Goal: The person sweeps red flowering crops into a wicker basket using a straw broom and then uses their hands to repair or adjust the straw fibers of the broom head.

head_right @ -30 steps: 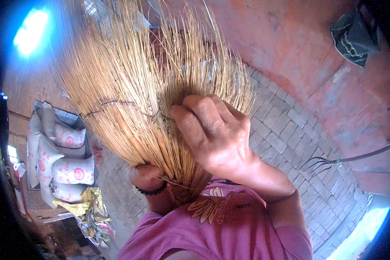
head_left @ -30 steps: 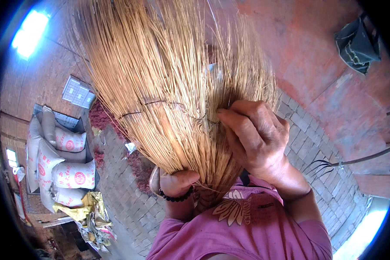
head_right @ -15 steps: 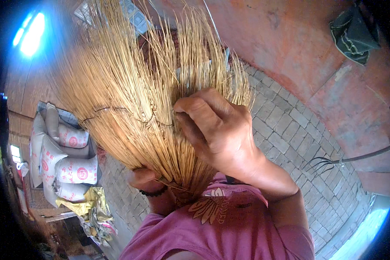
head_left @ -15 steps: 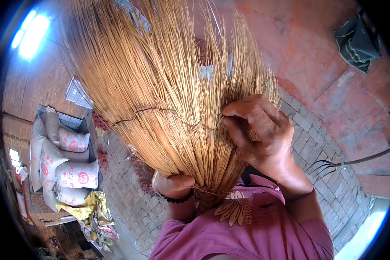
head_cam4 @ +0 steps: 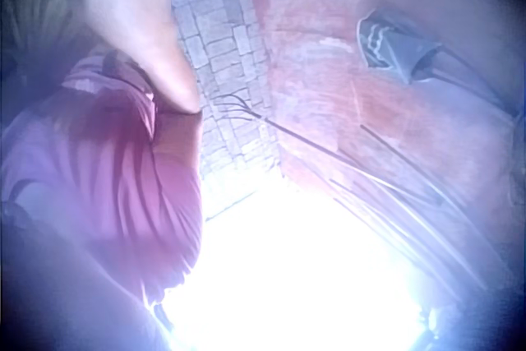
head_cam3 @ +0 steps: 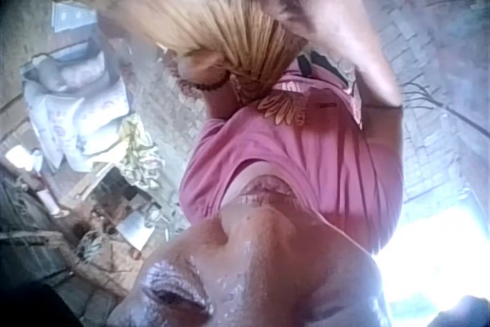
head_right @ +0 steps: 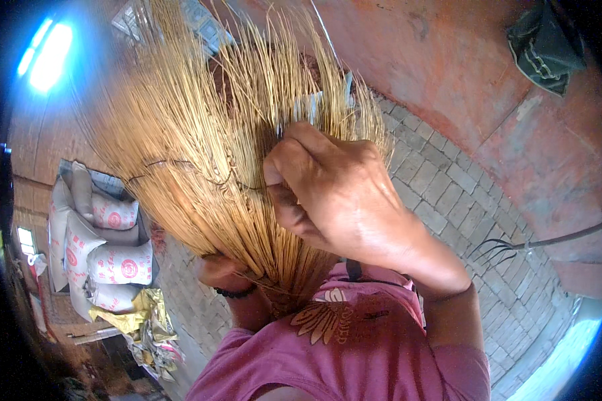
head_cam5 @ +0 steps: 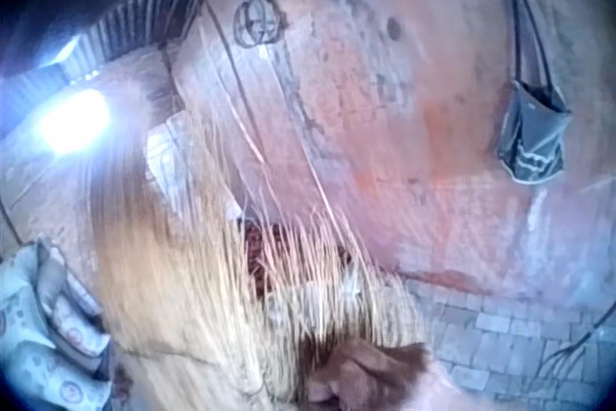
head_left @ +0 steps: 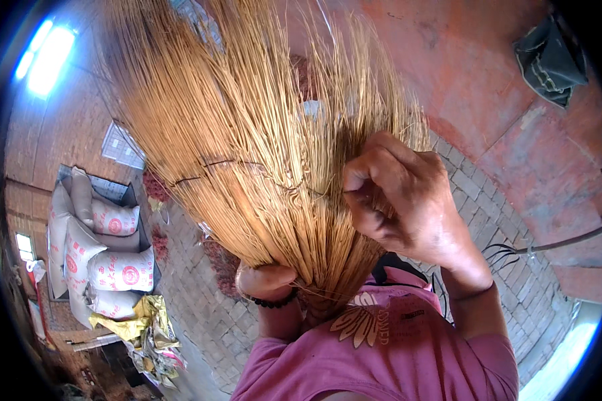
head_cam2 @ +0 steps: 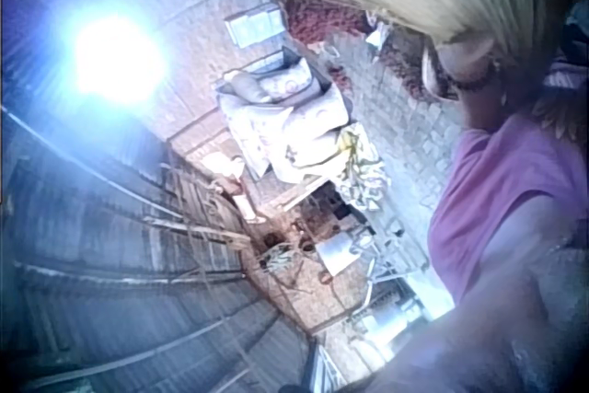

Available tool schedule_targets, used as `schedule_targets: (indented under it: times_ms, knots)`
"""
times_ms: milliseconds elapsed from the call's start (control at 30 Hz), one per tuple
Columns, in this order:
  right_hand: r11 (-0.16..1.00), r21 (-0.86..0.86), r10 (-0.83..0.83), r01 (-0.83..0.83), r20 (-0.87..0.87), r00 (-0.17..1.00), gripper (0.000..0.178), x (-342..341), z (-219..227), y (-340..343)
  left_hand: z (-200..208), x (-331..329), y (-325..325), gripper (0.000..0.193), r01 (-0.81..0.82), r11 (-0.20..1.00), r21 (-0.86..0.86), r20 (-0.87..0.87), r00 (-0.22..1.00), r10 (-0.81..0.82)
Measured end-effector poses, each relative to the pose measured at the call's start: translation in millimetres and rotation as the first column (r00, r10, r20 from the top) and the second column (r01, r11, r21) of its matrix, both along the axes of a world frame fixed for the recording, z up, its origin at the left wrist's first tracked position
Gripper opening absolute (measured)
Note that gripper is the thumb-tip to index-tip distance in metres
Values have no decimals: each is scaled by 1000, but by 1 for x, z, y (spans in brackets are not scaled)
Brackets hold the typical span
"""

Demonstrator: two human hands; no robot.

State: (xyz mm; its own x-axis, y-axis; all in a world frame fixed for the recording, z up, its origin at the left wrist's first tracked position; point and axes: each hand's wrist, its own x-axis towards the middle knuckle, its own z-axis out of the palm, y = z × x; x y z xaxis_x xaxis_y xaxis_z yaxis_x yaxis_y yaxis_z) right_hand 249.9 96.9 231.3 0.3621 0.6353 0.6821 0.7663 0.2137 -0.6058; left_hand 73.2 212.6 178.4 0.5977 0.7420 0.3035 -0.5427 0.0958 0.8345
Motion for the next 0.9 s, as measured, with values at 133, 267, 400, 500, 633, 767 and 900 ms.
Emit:
schedule_targets:
  times_ms: [133,267,400,500,633,767,900]
  knots:
    - [991,122,53,-61,67,996,23,8,-7,-4,2,4,1,36,13,1000,7,-6,1000,-13]
    - [980,198,22,-36,71,997,22,10,-10,-3,1,5,2,36,20,1000,20,-25,1000,-20]
    - [993,112,-42,36,50,998,19,9,-12,-2,1,6,3,35,35,998,47,-61,998,-32]
    - [992,118,-67,46,175,982,23,13,-9,0,1,9,4,35,65,993,97,-120,991,-54]
    - [984,84,-169,159,134,977,21,11,-3,-7,-2,9,6,35,84,945,315,-288,958,11]
    - [984,64,-176,164,354,919,19,15,7,-7,12,18,6,33,180,968,173,-277,952,-128]
    - [993,-15,-99,115,401,911,20,18,22,-6,3,11,14,27,158,915,371,-409,912,8]
